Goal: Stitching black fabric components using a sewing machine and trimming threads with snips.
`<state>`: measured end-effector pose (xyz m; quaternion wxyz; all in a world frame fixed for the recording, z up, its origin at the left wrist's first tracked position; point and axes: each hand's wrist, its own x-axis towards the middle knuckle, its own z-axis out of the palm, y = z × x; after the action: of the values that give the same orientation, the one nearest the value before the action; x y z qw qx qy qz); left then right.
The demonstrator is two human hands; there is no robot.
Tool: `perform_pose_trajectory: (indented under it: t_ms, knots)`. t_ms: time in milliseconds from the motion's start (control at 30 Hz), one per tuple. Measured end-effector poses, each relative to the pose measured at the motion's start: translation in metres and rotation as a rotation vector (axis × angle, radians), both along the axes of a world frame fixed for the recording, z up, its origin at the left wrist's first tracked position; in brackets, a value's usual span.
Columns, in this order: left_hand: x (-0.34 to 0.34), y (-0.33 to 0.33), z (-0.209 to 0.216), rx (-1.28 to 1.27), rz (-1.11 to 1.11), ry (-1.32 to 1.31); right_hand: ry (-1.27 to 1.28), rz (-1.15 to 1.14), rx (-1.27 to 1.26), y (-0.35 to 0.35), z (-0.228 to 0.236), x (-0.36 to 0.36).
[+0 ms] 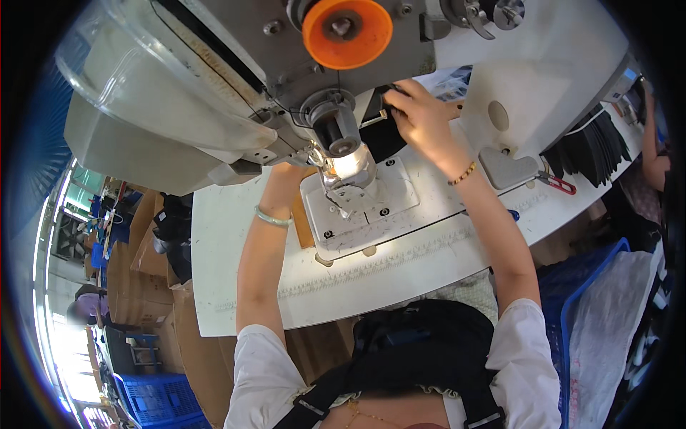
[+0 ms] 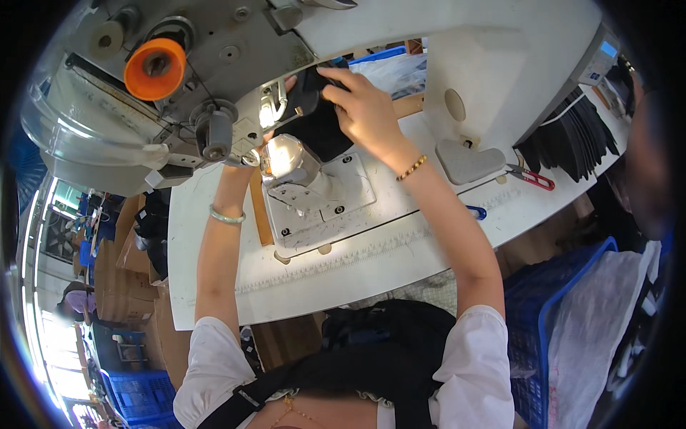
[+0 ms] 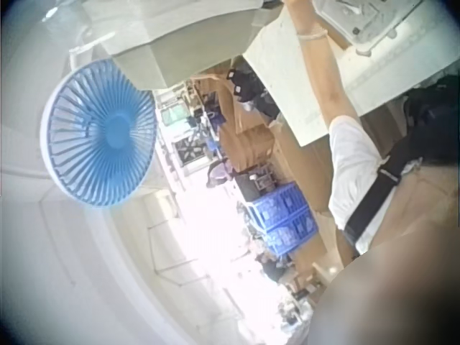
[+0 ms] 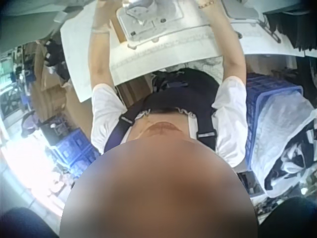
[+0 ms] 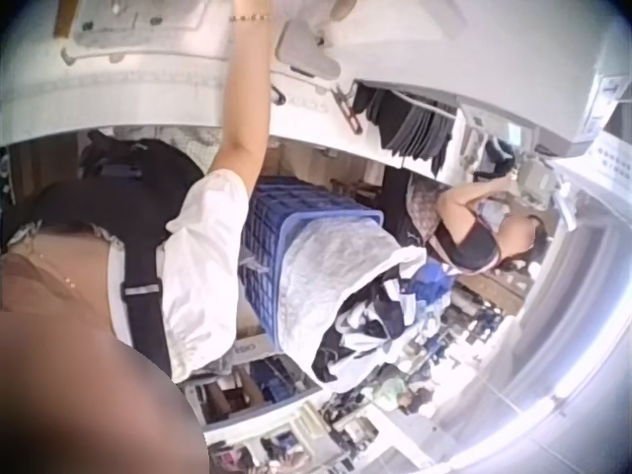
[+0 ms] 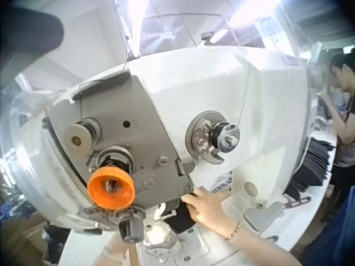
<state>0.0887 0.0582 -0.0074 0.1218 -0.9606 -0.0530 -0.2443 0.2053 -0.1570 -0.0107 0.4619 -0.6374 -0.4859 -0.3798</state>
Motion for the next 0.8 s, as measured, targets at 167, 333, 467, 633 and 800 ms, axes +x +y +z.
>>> perform_pose_trajectory:
  t_ms: [167, 333, 467, 633, 800]
  knots:
    - [-0.006, 0.0, 0.004, 0.029, -0.017, -0.004, 0.096, 0.133, 0.04, 0.005, -0.012, -0.019]
    - [-0.013, 0.001, 0.005, 0.046, -0.022, -0.022, -0.233, 0.019, -0.103, 0.0, -0.006, -0.025]
    - [-0.02, 0.002, 0.009, 0.098, -0.022, -0.035, -0.092, 0.089, 0.044, 0.006, 0.001, -0.028]
    - [-0.043, -0.001, 0.013, 0.371, 0.026, -0.094, 0.047, 0.201, 0.111, 0.006, 0.009, -0.041]
    - [-0.069, -0.017, 0.01, -0.112, -0.028, -0.133, -0.101, 0.157, -0.065, -0.003, 0.015, -0.052]
